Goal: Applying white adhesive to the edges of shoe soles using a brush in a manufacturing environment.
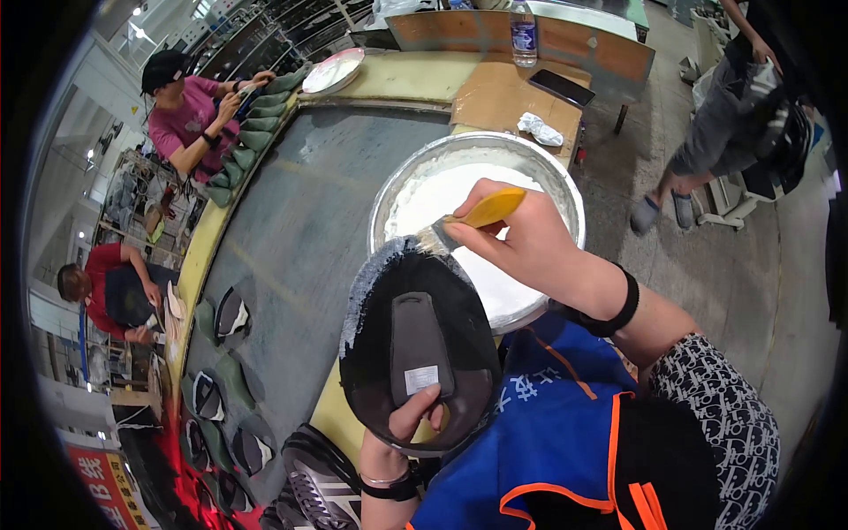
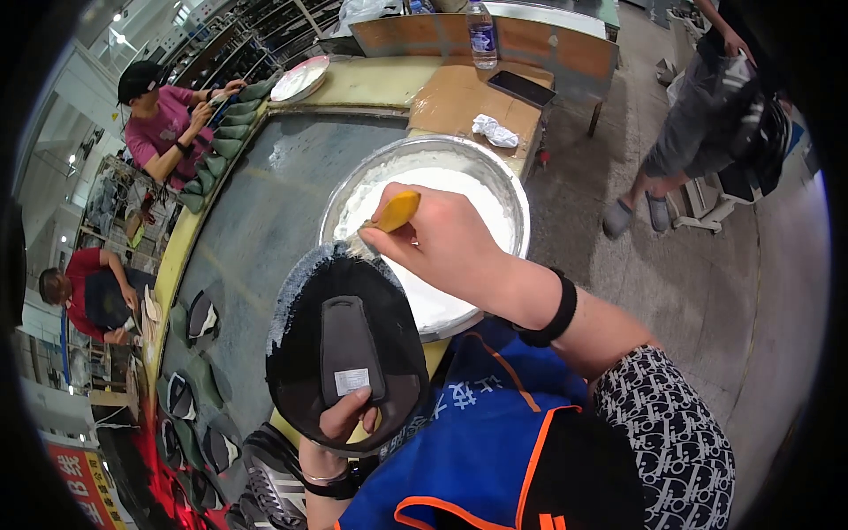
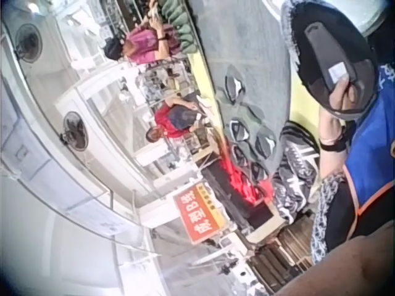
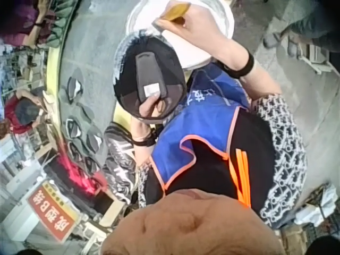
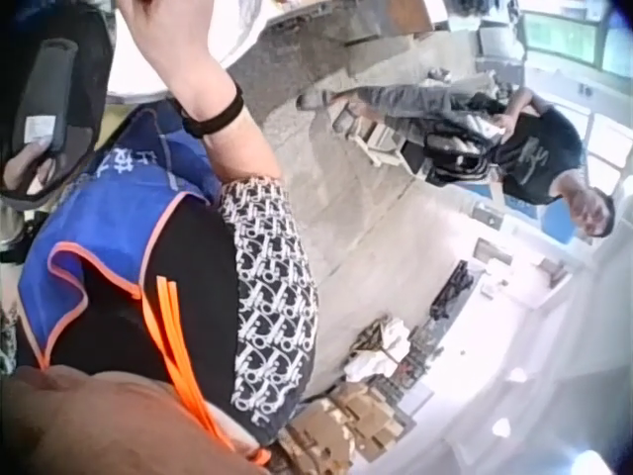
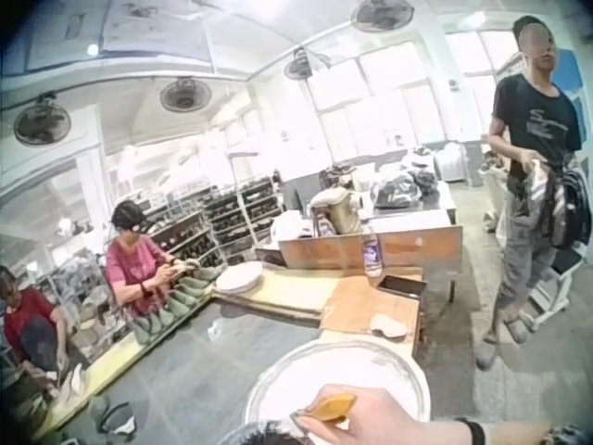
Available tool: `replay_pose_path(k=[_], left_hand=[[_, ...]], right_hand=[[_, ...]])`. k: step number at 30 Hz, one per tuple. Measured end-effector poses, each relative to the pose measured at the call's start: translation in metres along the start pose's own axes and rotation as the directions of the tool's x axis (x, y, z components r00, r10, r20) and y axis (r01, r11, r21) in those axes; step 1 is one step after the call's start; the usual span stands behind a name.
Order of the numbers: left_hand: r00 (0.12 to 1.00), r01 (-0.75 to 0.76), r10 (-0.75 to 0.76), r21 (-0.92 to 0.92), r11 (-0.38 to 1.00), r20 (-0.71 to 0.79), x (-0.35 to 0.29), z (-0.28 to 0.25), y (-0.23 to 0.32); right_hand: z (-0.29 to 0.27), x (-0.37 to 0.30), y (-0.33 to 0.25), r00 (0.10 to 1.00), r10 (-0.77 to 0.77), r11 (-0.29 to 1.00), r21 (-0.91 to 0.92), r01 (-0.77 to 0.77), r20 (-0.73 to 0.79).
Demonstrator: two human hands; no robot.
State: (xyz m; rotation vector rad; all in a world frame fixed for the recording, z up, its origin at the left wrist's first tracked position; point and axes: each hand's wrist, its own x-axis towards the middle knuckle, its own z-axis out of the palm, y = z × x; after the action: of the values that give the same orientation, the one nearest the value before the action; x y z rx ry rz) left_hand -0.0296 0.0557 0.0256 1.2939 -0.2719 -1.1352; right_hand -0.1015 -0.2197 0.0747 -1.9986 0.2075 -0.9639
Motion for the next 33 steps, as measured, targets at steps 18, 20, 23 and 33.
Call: replay_pose_path(k=[18,20,23,33], left_hand=[[0.955,-0.089,0.179,0.347,0.934,-0.237,0.011,0.016,0.022],[0.957,-0.098,0.197,0.400,0.911,-0.213,0.012,0.019,0.022],[0.935,-0.127,0.245,0.404,0.906,-0.255,0.017,0.008,0.012],[0.807,-0.257,0.481,0.530,0.808,-0.342,0.045,-0.010,-0.013]], right_hand=[[0.001,-0.013,-0.022,0.994,0.067,0.998,-0.018,-0.066,0.081],[0.005,-0.012,-0.015,0.997,0.020,1.000,-0.007,-0.020,0.073],[0.003,-0.022,-0.017,0.954,0.180,0.984,-0.042,-0.175,0.240],[0.006,-0.016,-0.024,0.955,0.123,0.992,-0.047,-0.114,0.269]])
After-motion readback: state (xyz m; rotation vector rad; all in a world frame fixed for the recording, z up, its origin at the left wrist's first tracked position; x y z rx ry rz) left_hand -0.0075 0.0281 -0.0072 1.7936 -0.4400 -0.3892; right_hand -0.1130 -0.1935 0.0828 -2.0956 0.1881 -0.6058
